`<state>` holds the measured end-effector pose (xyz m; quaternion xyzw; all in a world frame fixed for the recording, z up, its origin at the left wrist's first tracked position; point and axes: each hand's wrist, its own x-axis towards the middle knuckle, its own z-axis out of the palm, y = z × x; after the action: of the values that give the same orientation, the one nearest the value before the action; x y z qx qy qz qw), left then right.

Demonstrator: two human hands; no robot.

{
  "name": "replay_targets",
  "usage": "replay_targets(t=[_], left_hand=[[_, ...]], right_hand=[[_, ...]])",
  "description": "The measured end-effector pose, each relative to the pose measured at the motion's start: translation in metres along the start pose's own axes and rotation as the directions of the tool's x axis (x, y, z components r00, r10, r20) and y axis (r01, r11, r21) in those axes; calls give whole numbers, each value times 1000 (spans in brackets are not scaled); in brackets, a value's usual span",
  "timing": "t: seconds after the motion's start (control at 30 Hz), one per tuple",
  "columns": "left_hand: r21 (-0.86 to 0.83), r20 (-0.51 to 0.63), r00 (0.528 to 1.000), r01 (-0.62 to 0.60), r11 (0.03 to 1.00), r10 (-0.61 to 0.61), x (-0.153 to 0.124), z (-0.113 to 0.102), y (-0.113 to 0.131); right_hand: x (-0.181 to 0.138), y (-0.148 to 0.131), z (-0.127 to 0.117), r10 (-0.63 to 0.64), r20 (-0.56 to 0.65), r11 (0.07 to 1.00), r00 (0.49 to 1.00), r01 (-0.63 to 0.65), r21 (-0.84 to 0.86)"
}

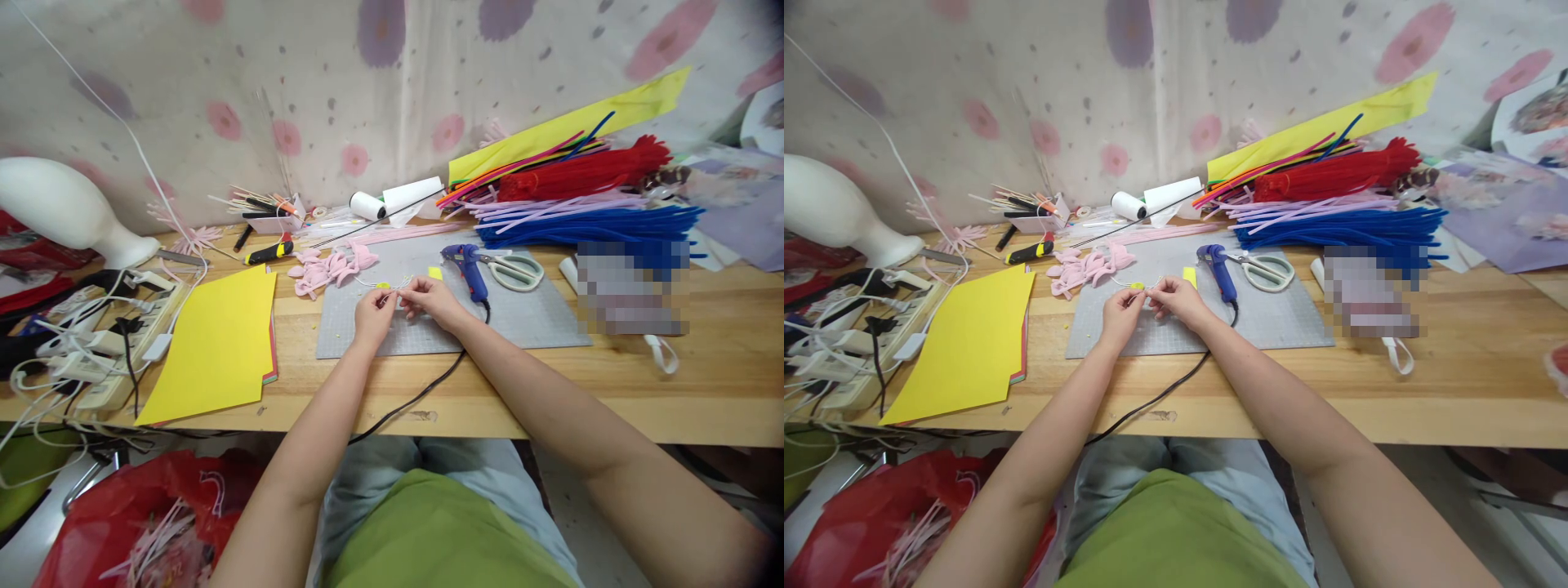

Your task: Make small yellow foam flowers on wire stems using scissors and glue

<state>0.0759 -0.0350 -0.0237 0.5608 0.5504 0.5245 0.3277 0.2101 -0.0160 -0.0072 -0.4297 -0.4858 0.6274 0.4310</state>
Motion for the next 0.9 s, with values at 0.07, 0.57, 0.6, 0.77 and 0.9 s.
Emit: replay_targets(t=[0.07, 0.57, 0.6, 0.77, 0.9], left_hand=[[0, -3, 1000, 5, 1000, -5, 0, 0, 0], [19, -22, 1000, 9, 1000, -9, 4, 1, 1], [12, -25, 1000, 10, 1000, -10, 4, 1, 0], [-2, -38, 998, 45, 999, -45, 5, 3, 2], [2, -34, 999, 39, 999, -39, 5, 3, 3]], right_hand=[[0, -1, 0, 8, -11, 1000, 1000, -8, 10], [8, -3, 5, 88, 1, 996, 996, -88, -26], [8, -3, 4, 81, 7, 996, 997, -81, -26], [9, -3, 0, 42, -23, 999, 999, -43, -26], [9, -3, -1, 35, -46, 999, 998, -36, -18]])
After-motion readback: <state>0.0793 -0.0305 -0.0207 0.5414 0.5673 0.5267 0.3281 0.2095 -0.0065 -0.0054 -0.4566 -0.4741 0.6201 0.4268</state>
